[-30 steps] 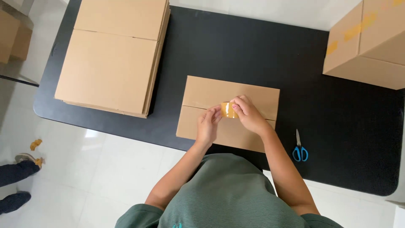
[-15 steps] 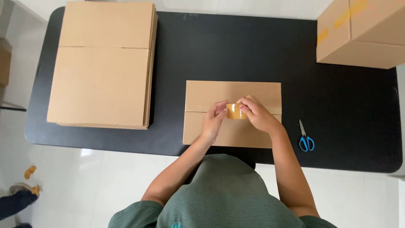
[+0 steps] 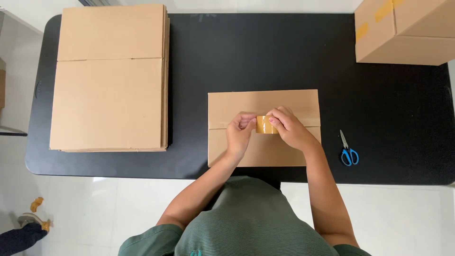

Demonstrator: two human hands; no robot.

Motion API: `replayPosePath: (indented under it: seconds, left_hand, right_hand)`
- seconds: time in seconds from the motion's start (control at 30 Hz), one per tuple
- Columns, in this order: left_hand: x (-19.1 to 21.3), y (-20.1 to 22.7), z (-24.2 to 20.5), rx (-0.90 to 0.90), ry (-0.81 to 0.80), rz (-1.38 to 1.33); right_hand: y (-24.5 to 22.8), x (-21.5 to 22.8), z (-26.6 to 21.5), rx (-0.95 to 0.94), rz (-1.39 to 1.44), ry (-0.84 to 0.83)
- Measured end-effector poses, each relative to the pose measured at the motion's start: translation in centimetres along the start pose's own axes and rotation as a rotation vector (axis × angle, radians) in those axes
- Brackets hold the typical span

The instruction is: The person assembles cardboard boxes by unfolding flat cardboard sheets, folding the bottom flaps, and applying packing tape to the seams using a tape dispenser and shears to cut the tape, before stacking the completed boxes.

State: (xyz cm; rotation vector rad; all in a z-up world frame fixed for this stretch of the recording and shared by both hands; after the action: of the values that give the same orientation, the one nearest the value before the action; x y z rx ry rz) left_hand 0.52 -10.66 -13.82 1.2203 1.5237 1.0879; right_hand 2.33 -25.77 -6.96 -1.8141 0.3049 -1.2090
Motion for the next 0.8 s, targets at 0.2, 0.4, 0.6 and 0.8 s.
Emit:
replayPosePath:
  seconds: [0.2, 0.4, 0.6, 0.8]
  left_hand:
    - [0.0, 1.3, -0.5, -0.025, 0.014, 0.053]
    - [-0.3, -0.4, 0.1, 0.015, 0.039, 0.063]
    - [-0.2, -1.7, 1.0, -0.002, 0.096, 0.127]
    - [2.8, -0.5, 1.3, -0.108, 0.096, 0.093]
  right_hand:
    - [-0.5, -0.1, 0.5, -0.011, 0.0, 0.036]
    - [-0.6, -0.7, 0.5, 0.022, -0.043, 0.092]
    - [-0.7, -0.7, 1.0, -0.014, -0.067, 0.117]
    - [-2.9, -2.3, 2.1, -0.224, -0.181, 0.155]
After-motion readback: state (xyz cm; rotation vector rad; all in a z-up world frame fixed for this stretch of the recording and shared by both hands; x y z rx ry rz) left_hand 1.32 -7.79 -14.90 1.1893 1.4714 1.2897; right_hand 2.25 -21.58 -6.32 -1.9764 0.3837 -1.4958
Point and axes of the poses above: each hand's wrist, its own z-axis towards the middle knuckle, its own x-axis out of the back of the hand, y = z × x, the point moved 2 cm from there along z, towards the middle knuckle, and after that the axes turned 6 degrees about -y, right-handed, at the moved point
